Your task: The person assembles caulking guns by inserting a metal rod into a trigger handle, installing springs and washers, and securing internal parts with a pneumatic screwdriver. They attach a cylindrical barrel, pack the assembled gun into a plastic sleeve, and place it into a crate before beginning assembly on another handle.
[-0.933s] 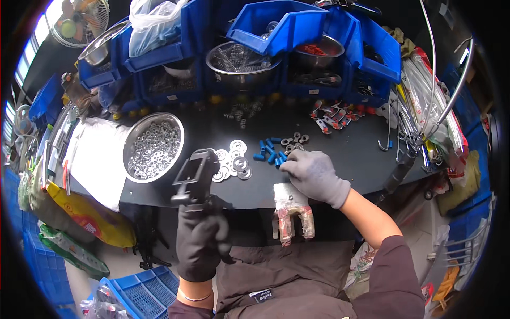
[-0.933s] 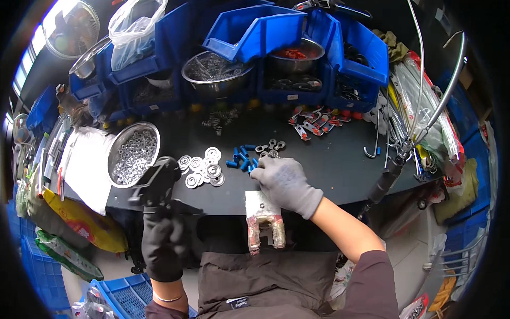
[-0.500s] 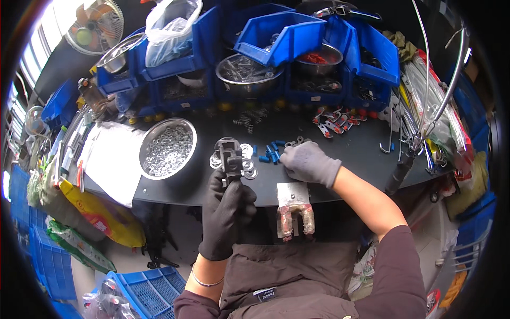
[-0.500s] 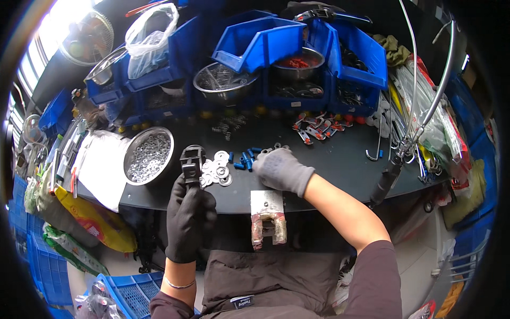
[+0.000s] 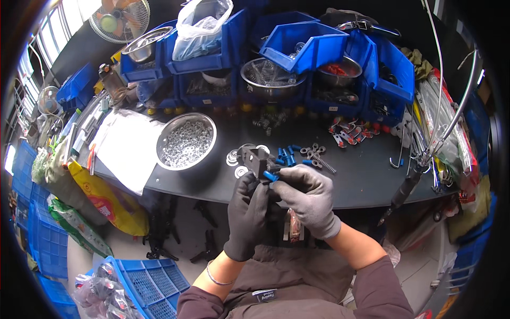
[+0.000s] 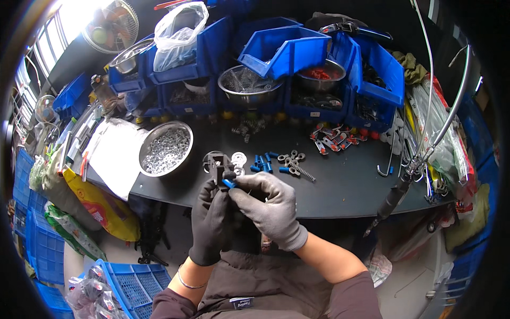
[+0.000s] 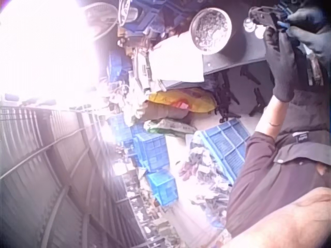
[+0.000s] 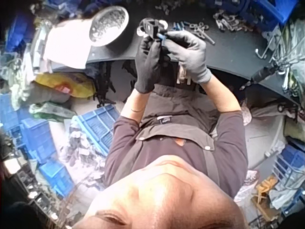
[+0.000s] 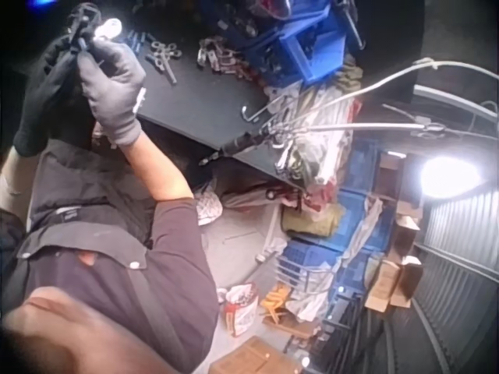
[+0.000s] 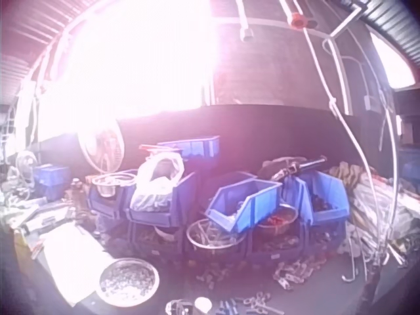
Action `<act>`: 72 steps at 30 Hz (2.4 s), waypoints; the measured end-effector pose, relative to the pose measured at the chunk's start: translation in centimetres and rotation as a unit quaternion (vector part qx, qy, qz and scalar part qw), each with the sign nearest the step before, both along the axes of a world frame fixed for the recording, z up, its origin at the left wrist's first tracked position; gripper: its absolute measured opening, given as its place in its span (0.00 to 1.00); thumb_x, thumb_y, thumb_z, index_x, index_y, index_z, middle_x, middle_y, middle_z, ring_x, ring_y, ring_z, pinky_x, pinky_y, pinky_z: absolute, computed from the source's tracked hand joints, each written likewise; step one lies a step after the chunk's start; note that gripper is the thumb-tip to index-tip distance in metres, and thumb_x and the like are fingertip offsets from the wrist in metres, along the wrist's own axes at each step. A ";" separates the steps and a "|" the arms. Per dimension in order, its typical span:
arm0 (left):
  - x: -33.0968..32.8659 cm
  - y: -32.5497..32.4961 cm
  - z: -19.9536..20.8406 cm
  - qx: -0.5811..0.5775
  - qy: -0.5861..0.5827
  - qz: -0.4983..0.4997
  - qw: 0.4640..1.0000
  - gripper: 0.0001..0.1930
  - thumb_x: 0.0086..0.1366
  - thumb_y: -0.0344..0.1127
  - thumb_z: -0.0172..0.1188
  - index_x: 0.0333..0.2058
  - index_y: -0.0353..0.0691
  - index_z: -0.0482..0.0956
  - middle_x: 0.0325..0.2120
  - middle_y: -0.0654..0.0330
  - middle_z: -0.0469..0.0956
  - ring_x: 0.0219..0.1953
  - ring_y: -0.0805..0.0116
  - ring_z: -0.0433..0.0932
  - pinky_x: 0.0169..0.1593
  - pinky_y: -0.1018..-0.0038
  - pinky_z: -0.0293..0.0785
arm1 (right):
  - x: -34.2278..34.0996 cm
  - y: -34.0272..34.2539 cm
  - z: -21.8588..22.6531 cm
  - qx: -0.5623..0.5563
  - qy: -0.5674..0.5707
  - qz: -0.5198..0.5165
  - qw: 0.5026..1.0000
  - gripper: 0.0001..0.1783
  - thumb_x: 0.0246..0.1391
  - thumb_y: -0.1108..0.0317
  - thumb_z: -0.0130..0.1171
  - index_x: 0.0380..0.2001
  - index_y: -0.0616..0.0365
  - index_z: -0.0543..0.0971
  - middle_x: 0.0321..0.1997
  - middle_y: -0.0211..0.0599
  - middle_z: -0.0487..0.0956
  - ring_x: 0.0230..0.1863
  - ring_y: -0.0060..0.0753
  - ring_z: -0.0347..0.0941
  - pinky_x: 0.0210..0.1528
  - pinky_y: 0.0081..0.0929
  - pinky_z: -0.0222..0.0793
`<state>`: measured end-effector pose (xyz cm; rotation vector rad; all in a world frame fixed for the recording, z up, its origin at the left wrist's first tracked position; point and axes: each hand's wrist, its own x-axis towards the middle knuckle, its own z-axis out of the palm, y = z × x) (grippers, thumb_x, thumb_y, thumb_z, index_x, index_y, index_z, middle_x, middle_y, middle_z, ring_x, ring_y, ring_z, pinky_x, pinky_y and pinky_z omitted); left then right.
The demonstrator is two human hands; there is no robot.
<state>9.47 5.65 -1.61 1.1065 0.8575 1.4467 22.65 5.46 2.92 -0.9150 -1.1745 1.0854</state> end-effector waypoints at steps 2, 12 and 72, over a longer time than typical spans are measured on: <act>0.0 -0.2 0.4 0.000 -0.002 0.045 0.999 0.13 0.68 0.28 0.55 0.49 0.29 0.72 0.36 0.58 0.80 0.39 0.79 0.76 0.42 0.79 0.74 | -0.1 -0.5 1.0 -0.132 0.040 0.030 0.990 0.09 0.54 0.76 0.66 0.40 0.64 0.83 0.33 0.28 0.82 0.32 0.12 0.74 0.35 0.13 0.71; -3.1 -0.5 1.6 -0.125 -0.011 -0.035 0.992 0.16 0.70 0.33 0.54 0.54 0.34 0.70 0.37 0.57 0.82 0.31 0.81 0.78 0.31 0.83 0.73 | 1.5 5.3 1.8 -0.251 -0.033 0.234 0.939 0.08 0.53 0.70 0.65 0.35 0.61 0.80 0.25 0.27 0.79 0.21 0.13 0.69 0.24 0.13 0.62; 0.1 5.0 4.9 -0.085 -0.043 -0.001 0.995 0.17 0.70 0.33 0.52 0.56 0.38 0.65 0.30 0.63 0.80 0.24 0.85 0.73 0.25 0.88 0.64 | 8.7 20.7 -5.8 -0.020 -0.664 -0.088 0.742 0.29 0.49 0.56 0.61 0.58 0.41 0.75 0.59 0.41 0.72 0.57 0.48 0.73 0.58 0.43 0.70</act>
